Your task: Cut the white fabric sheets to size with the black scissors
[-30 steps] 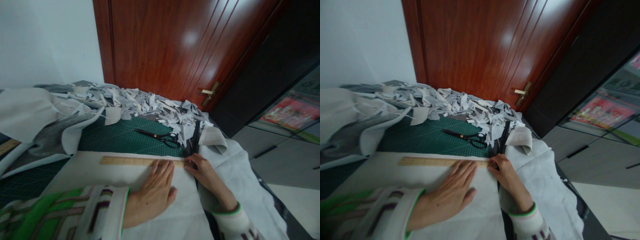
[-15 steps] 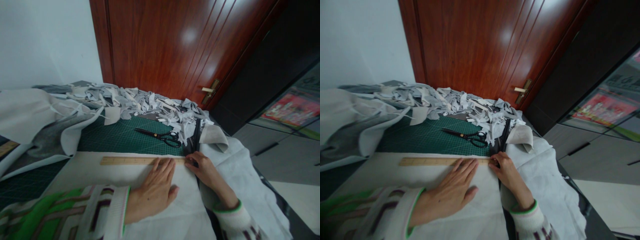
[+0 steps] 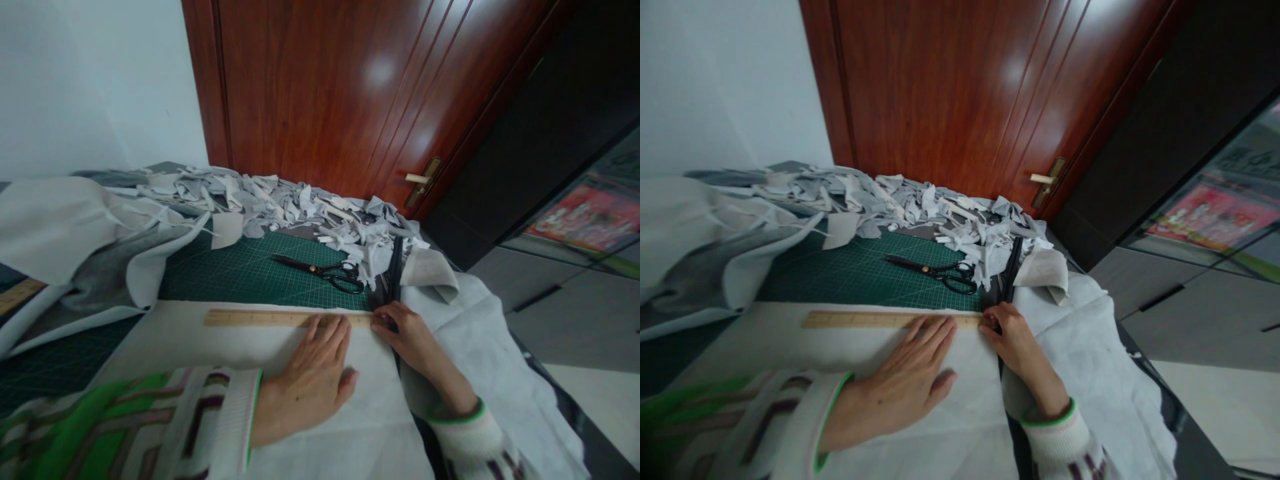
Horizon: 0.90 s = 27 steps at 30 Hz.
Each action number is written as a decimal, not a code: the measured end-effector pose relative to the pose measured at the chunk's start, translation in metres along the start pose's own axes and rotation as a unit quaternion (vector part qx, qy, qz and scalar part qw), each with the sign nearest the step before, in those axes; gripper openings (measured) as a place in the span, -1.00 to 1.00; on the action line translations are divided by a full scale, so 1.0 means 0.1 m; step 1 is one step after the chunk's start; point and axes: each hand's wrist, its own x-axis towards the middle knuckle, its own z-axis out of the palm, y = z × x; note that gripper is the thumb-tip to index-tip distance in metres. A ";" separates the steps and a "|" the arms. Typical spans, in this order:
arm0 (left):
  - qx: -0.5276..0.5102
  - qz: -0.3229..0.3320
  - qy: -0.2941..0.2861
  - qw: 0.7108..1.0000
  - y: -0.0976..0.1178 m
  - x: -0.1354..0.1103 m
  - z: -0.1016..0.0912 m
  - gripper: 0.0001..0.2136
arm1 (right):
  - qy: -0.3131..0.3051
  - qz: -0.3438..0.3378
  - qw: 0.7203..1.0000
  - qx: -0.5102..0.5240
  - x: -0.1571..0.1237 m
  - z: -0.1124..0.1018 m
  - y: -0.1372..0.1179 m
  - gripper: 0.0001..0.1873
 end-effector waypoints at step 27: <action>0.007 -0.007 -0.027 1.000 0.01 0.01 -0.02 -0.40 | 0.005 0.017 1.000 0.014 0.01 0.03 0.00 -0.89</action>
